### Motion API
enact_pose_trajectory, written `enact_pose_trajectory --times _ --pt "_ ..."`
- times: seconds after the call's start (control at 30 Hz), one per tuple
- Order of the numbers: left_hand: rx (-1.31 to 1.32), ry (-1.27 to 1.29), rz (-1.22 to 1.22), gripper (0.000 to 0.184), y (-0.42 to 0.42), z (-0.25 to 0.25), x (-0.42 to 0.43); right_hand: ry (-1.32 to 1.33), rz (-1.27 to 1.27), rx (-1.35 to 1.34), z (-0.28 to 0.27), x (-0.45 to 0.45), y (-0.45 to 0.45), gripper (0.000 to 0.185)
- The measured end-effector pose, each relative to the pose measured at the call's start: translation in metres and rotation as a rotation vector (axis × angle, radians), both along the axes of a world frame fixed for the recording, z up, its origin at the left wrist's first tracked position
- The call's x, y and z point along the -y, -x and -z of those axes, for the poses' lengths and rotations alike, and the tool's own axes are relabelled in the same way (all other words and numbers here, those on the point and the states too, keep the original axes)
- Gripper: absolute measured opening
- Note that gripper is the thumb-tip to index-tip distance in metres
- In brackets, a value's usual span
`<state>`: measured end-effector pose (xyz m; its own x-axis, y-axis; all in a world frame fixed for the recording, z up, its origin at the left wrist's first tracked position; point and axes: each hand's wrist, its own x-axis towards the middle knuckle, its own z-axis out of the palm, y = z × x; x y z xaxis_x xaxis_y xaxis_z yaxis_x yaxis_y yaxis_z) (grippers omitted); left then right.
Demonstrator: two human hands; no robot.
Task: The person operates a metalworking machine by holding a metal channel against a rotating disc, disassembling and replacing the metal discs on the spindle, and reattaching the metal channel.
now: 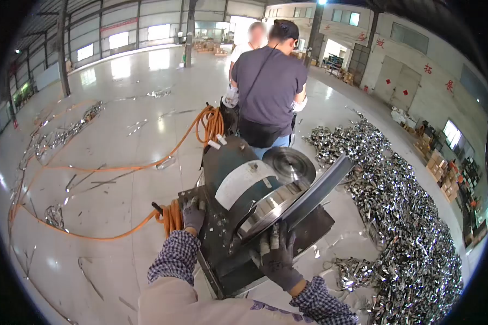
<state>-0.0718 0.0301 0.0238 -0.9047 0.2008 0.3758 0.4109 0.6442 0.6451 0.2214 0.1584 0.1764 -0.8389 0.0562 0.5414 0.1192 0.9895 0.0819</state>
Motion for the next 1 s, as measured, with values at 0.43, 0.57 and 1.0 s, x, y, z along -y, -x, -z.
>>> enact_pose_trajectory --times 0.43,0.57,1.0 --pt "0.054 0.305 -0.041 0.036 0.022 0.014 0.007 0.093 -0.046 0.044 -0.003 -0.002 -0.005 0.059" --pt "-0.081 0.966 0.057 0.027 0.042 0.026 0.008 0.158 -0.060 0.083 0.008 -0.007 -0.002 0.055" --pt "-0.236 0.195 0.217 0.033 0.008 0.011 0.006 0.489 -0.096 -0.091 0.041 -0.009 0.010 0.052"
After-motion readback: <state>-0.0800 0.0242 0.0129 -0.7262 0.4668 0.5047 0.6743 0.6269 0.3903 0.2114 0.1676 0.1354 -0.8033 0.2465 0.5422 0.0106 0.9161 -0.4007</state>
